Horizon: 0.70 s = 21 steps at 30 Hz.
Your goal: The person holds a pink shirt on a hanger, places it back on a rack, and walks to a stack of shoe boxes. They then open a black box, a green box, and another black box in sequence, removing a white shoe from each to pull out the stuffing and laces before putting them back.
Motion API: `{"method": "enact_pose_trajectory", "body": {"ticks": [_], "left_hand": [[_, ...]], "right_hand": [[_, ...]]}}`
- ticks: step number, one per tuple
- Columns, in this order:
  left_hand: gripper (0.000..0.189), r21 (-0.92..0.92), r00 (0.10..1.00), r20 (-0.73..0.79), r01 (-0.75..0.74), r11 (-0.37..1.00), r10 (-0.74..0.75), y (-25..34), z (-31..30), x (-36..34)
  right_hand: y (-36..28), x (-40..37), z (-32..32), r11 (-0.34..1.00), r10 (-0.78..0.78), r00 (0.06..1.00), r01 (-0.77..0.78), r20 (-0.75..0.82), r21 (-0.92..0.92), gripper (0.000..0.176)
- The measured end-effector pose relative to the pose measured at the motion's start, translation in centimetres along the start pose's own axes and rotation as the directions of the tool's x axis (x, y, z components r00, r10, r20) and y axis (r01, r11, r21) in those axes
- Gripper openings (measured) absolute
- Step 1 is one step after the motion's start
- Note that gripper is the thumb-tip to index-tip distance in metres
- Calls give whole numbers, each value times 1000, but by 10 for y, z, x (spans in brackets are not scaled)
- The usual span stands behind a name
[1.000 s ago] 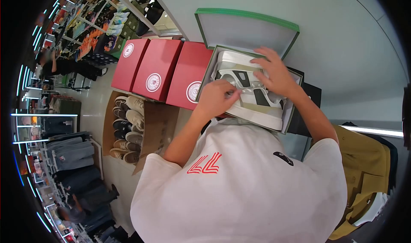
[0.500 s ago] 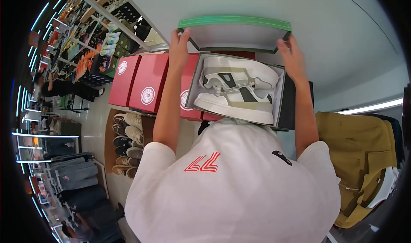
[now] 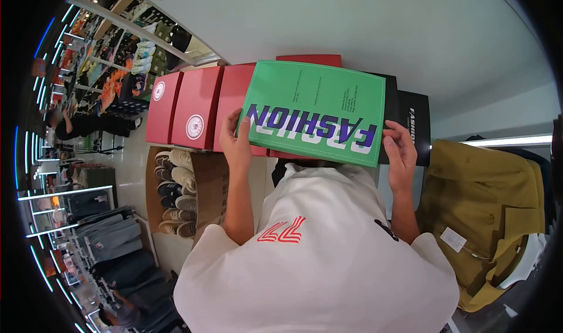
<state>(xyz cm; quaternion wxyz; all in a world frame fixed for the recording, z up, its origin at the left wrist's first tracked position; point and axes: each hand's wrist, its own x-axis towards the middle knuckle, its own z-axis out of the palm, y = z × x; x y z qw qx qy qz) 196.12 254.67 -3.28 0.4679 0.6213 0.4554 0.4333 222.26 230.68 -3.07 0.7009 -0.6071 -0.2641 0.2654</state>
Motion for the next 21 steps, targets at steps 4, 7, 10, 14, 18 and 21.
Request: {"method": "enact_pose_trajectory", "body": {"ticks": [4, 7, 10, 14, 18, 21], "left_hand": [[31, 103, 1000, -8, -9, 995, 10, -8, 0, -3], [31, 29, 1000, 17, 18, 999, -18, -31, -4, -6], [34, -36, 995, -26, 95, 995, -96, -41, 1, -9], [33, -70, 988, -7, 151, 986, -151, -43, 0, -4], [32, -112, 985, -19, 171, 979, -174, -49, -1, -2], [33, -93, 984, -24, 175, 980, -178, -51, -3, -3]], "right_hand": [[5, 12, 7, 927, -62, 998, 67, 24, -370, 30], [40, 16, 9, 932, -128, 992, 121, 0, -341, 27], [62, 17, 9, 976, -100, 995, 97, -7, -197, 43], [58, 21, 14, 998, 57, 998, -57, 0, 17, 67], [74, 23, 10, 990, 144, 989, -144, 36, 2, 86], [71, 29, 2, 969, 243, 960, -247, 141, 13, 92]]}}
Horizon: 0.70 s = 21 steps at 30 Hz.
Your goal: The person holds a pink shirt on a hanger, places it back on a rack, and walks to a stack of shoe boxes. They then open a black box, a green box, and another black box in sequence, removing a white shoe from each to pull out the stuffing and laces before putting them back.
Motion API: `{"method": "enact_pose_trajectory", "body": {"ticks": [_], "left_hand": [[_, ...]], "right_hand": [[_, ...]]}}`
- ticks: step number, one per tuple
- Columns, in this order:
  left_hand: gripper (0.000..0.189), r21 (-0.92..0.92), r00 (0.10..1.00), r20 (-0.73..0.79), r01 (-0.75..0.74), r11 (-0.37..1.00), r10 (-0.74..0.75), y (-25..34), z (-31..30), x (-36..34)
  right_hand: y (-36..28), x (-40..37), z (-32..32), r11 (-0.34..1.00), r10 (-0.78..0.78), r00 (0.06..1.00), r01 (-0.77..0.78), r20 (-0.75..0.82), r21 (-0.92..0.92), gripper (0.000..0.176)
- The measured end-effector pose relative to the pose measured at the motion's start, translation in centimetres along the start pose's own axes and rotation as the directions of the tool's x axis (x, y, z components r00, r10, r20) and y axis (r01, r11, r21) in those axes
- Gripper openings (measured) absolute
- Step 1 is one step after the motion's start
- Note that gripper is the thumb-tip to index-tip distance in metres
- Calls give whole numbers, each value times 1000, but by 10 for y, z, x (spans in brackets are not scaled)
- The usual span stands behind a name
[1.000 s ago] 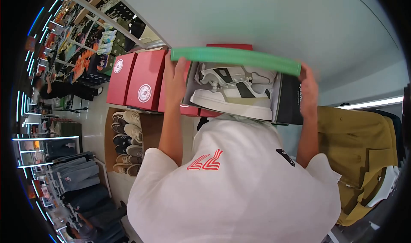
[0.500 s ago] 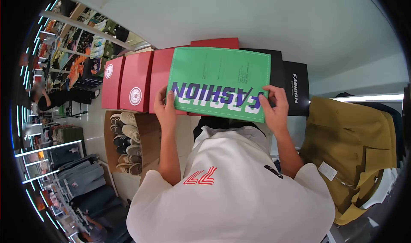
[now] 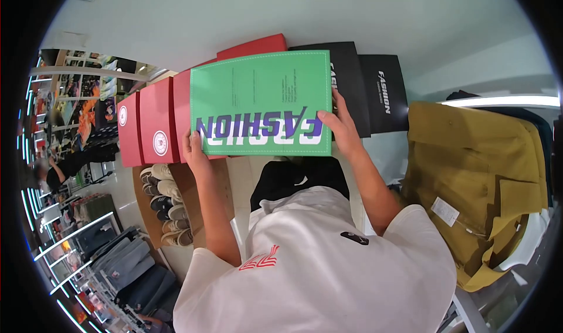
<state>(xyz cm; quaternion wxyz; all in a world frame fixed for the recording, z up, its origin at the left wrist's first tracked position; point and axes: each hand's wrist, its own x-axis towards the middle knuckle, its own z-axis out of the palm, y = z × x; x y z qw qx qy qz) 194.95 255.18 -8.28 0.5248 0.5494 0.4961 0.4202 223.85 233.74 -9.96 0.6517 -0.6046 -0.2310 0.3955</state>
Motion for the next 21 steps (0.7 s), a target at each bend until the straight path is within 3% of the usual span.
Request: {"method": "enact_pose_trajectory", "body": {"ticks": [1, 2, 5, 8, 10, 11, 12, 16, 18, 20, 21], "left_hand": [[33, -8, 1000, 18, -5, 1000, 5, -2, -3, 1], [34, -17, 999, 34, -11, 1000, 12, -1, -2, 0], [34, -72, 999, 51, -4, 997, 8, 6, 5, -9], [36, -70, 997, 70, -5, 998, 10, 12, 4, -23], [41, -116, 989, 93, 126, 985, -116, 25, 13, -59], [47, -102, 989, 66, 139, 985, -133, 19, 13, -70], [49, -89, 994, 103, 40, 995, -30, 5, 9, -78], [61, 32, 968, 250, -19, 999, 10, 18, 16, -156], [67, -27, 931, 363, -15, 1000, 24, 3, 25, -198], [76, -53, 913, 406, -1, 999, 22, -14, 41, -233], [81, 17, 889, 457, -35, 999, 24, -30, 49, -244]], "right_hand": [[-9, -3, -2, 993, 114, 993, -114, 23, 14, 100], [-12, -5, -5, 993, 116, 993, -116, 20, 13, 100], [-41, -15, -11, 943, 320, 930, -331, 183, 31, 110], [-20, -39, -24, 945, 320, 926, -326, 202, -4, 115], [-11, -77, -38, 931, 359, 914, -365, 189, -5, 118], [7, -98, -48, 913, 395, 902, -407, 175, 37, 116], [24, -121, -56, 890, 433, 887, -449, 164, 82, 113], [62, -232, -85, 781, 495, 840, -543, 225, 308, 95], [92, -288, -98, 738, 508, 836, -546, 206, 397, 87], [106, -337, -105, 699, 536, 844, -453, 14, 553, 81], [105, -358, -106, 701, 533, 846, -448, 10, 556, 81]]}}
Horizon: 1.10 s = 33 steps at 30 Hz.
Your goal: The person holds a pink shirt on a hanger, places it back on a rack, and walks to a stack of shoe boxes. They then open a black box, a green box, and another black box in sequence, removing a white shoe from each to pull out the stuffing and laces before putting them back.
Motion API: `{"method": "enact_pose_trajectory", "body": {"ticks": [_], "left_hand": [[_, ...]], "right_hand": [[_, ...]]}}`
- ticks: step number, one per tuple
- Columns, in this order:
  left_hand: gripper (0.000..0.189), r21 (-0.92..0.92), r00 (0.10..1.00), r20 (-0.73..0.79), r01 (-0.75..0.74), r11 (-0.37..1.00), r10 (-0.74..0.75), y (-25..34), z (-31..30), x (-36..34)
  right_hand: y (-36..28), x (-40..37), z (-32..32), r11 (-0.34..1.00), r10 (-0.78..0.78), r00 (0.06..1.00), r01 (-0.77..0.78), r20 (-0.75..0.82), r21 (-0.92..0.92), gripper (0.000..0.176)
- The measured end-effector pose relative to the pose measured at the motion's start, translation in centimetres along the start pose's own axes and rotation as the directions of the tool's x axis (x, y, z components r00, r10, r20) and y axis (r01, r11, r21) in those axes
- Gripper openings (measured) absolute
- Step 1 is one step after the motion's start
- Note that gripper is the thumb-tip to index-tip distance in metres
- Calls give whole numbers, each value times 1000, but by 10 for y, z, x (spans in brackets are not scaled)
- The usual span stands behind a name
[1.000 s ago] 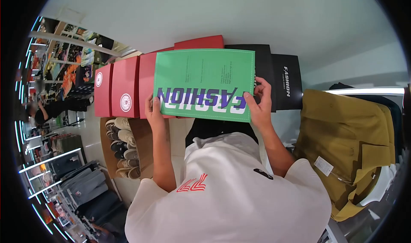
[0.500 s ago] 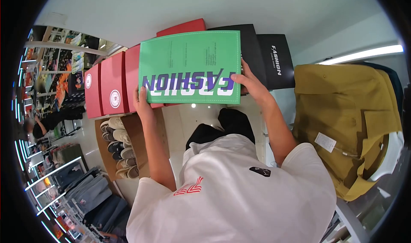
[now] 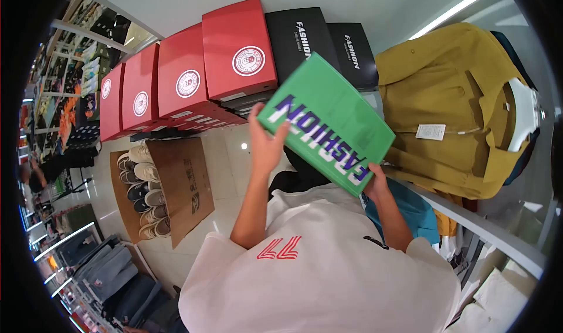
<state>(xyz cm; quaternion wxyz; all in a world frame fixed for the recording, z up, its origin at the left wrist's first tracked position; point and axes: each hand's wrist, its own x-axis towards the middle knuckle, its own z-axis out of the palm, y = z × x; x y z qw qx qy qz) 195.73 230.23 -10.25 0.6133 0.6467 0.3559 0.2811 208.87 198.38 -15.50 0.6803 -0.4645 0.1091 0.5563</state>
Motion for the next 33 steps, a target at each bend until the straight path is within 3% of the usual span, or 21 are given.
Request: {"method": "enact_pose_trajectory", "body": {"ticks": [3, 5, 8, 9, 11, 13, 15, 17, 20, 24, 29, 33], "left_hand": [[93, 91, 991, 120, -75, 993, 64, -9, 50, -12], [97, 132, 974, 210, -111, 985, 81, -15, 83, -13], [87, 30, 959, 253, 123, 992, -127, -24, 120, -18], [87, 29, 959, 253, 128, 991, -131, -29, 129, -17], [83, -111, 929, 256, 303, 946, -267, -43, 143, -13], [80, -137, 931, 200, 335, 932, -305, -67, 152, 0], [80, -234, 846, 173, 533, 813, -504, -77, 149, 9], [83, -233, 829, 134, 559, 795, -544, -93, 147, 25], [104, -399, 732, 199, 668, 628, -652, -119, 145, 67], [120, -477, 696, 147, 673, 566, -703, -118, 152, 122], [124, -554, 704, 116, 631, 542, -701, -126, 169, 130], [122, -599, 699, 29, 584, 548, -714, -128, 176, 130]], "right_hand": [[14, -46, -10, 991, -87, 995, 91, -52, 95, 81], [16, -62, -17, 976, -119, 975, 150, -189, 156, 79], [6, -58, -29, 963, -162, 969, 196, -185, 184, 75], [-2, -51, -30, 955, -178, 968, 213, -178, 205, 76], [-14, -26, -37, 945, -197, 969, 228, -151, 233, 78], [-34, 11, -36, 896, -251, 958, 283, -135, 341, 77], [-39, 55, -52, 885, -245, 955, 292, -169, 363, 74], [-32, 93, -61, 863, -238, 916, 352, -322, 363, 74], [-7, 120, -56, 863, -184, 903, 337, -388, 375, 73], [-4, 144, -70, 886, -207, 887, 349, -413, 306, 72], [-32, 174, -93, 911, -310, 880, 384, -361, 153, 68], [-81, 218, -64, 949, -299, 911, 315, -283, 14, 83]]}}
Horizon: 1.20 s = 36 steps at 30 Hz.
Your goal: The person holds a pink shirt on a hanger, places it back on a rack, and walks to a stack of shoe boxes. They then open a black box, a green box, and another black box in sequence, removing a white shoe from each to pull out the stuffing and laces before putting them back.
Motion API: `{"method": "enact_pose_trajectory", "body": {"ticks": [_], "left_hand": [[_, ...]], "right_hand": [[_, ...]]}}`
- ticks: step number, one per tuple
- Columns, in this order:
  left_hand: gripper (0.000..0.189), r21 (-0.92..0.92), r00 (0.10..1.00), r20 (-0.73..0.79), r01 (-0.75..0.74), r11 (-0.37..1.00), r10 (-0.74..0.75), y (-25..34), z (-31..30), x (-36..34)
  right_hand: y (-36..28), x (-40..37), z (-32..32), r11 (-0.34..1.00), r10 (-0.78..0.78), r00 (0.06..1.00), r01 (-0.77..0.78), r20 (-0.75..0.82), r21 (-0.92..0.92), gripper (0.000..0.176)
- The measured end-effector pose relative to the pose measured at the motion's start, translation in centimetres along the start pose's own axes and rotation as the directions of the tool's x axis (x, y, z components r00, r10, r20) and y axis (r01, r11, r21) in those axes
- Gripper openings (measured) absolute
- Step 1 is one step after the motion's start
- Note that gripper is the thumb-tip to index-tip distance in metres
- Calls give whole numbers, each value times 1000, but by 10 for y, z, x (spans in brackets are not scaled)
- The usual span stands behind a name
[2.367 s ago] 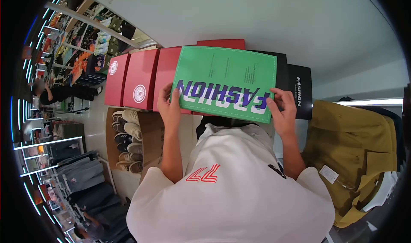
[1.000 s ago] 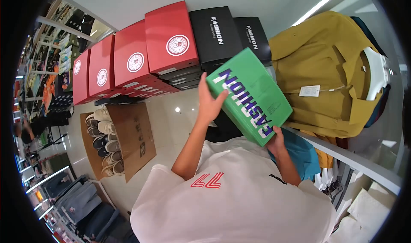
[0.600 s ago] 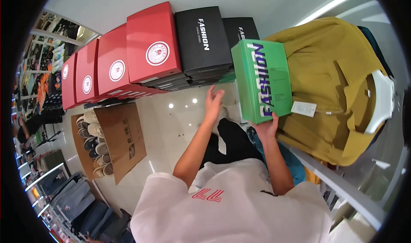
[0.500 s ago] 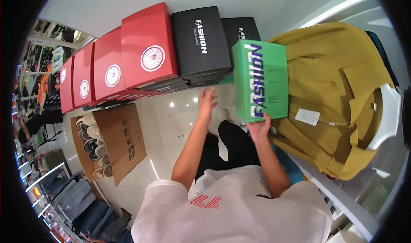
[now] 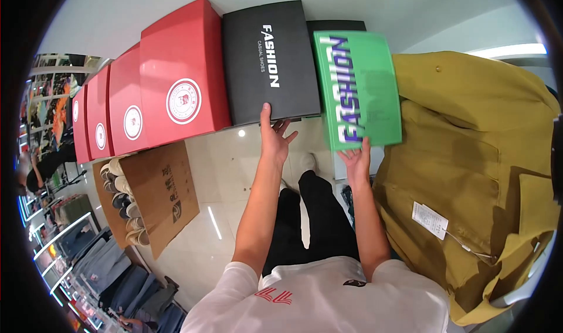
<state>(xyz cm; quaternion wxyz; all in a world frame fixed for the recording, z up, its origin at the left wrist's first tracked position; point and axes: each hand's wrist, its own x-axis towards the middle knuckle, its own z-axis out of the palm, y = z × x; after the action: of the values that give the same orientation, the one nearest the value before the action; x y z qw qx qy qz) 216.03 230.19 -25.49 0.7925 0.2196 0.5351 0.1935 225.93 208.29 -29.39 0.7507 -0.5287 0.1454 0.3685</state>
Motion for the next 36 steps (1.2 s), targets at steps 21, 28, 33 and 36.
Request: {"method": "enact_pose_trajectory", "body": {"ticks": [21, 28, 33, 36], "left_hand": [[80, -114, 999, -26, -34, 993, 31, -60, -45, -35], [66, -362, 983, 180, 28, 932, 41, -125, -174, -116], [69, -255, 999, -42, -37, 966, 27, -104, -261, -218], [83, -79, 999, -33, -27, 997, 24, -69, -274, -289]], "right_hand": [[27, 4, 78, 964, 144, 971, -95, 190, -248, 105], [78, -113, -5, 915, 308, 867, -158, 391, -371, 125], [73, -113, -35, 880, 472, 840, -468, 267, -81, 84], [15, -95, -17, 831, 417, 712, -550, 564, 80, 86]]}}
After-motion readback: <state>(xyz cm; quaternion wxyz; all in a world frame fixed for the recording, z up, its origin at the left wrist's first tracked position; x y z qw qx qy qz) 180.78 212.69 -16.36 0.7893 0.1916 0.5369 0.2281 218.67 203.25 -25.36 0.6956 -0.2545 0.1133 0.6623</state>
